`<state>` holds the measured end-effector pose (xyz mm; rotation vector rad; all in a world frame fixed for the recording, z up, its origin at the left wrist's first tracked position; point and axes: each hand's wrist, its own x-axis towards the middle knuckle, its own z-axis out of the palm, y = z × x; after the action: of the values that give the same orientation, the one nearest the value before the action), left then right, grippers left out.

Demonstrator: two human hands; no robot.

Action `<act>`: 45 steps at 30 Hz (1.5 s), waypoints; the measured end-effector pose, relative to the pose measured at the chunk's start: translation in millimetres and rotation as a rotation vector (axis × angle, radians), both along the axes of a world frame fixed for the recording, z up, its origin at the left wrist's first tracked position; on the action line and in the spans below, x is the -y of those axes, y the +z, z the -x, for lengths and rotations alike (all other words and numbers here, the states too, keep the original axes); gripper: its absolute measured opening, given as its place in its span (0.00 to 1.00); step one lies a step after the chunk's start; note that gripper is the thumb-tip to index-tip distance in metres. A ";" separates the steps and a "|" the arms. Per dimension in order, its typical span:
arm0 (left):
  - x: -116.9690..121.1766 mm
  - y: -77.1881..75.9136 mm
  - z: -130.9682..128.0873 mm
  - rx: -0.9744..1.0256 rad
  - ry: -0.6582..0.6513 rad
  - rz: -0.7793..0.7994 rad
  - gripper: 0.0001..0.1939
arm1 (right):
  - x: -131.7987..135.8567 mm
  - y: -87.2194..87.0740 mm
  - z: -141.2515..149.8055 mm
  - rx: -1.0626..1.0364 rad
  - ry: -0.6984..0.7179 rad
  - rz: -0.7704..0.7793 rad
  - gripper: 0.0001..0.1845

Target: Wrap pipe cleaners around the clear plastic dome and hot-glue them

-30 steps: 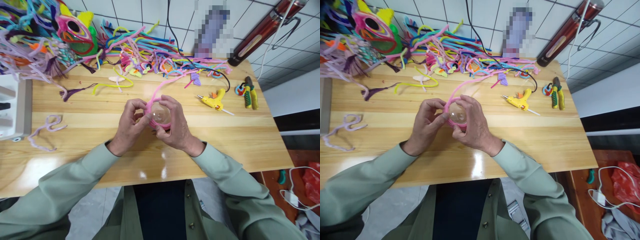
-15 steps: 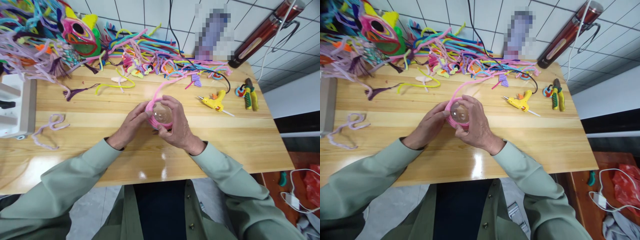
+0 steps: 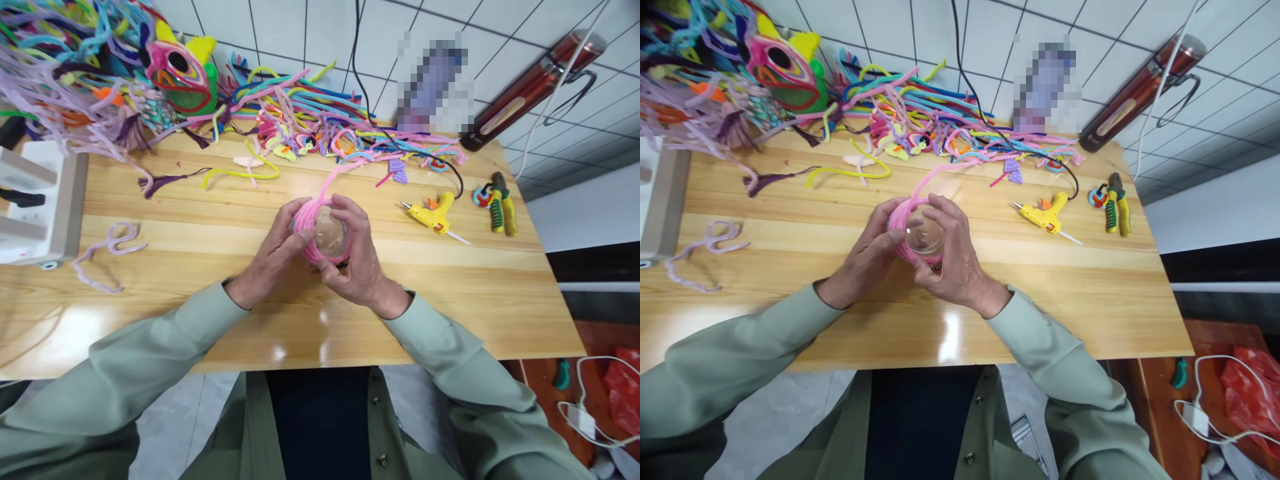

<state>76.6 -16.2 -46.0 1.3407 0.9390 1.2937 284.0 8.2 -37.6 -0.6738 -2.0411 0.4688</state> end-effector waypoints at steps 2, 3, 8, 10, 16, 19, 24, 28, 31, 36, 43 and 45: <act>-0.5 -3.9 -0.6 -0.014 0.029 -0.026 0.29 | -0.1 1.0 -0.2 0.008 0.018 -0.005 0.44; -0.9 -5.2 -0.4 -0.027 0.046 -0.041 0.29 | -0.5 2.8 -1.3 0.020 0.032 -0.001 0.44; -2.3 -2.3 3.3 -0.230 0.157 -0.185 0.32 | -7.3 24.7 -15.1 0.069 0.001 0.006 0.33; -1.9 0.7 4.3 -0.326 0.198 -0.263 0.33 | -12.3 34.4 -20.6 0.067 -0.055 -0.017 0.27; -1.0 5.5 2.6 -0.486 0.190 -0.469 0.27 | -22.0 42.8 -20.0 0.095 -0.084 -0.106 0.15; -1.4 6.2 1.8 -0.500 0.201 -0.514 0.26 | -24.3 41.6 -17.1 0.130 -0.089 -0.101 0.12; -1.3 6.8 1.4 -0.516 0.194 -0.508 0.26 | -29.7 42.5 -16.8 0.147 -0.074 -0.049 0.11; -0.3 4.6 1.7 -0.521 0.220 -0.503 0.28 | -31.6 42.9 -13.3 0.131 -0.070 -0.068 0.09; 1.1 4.0 2.7 -0.546 0.225 -0.518 0.30 | -30.8 43.8 -8.7 0.110 -0.060 -0.099 0.07; 3.6 9.8 5.2 -0.629 0.222 -0.503 0.33 | -28.7 48.3 -2.5 0.064 -0.044 -0.079 0.05; 0.2 9.9 6.0 -0.566 0.250 -0.526 0.29 | -30.8 56.6 2.1 0.110 -0.033 0.047 0.10; -1.4 6.6 6.2 -0.532 0.252 -0.505 0.29 | -33.9 57.3 4.1 0.116 -0.020 0.078 0.10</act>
<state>70.3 -14.8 -39.4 2.0803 1.2183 1.4533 279.8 42.1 19.7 -0.7841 -2.1309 0.5106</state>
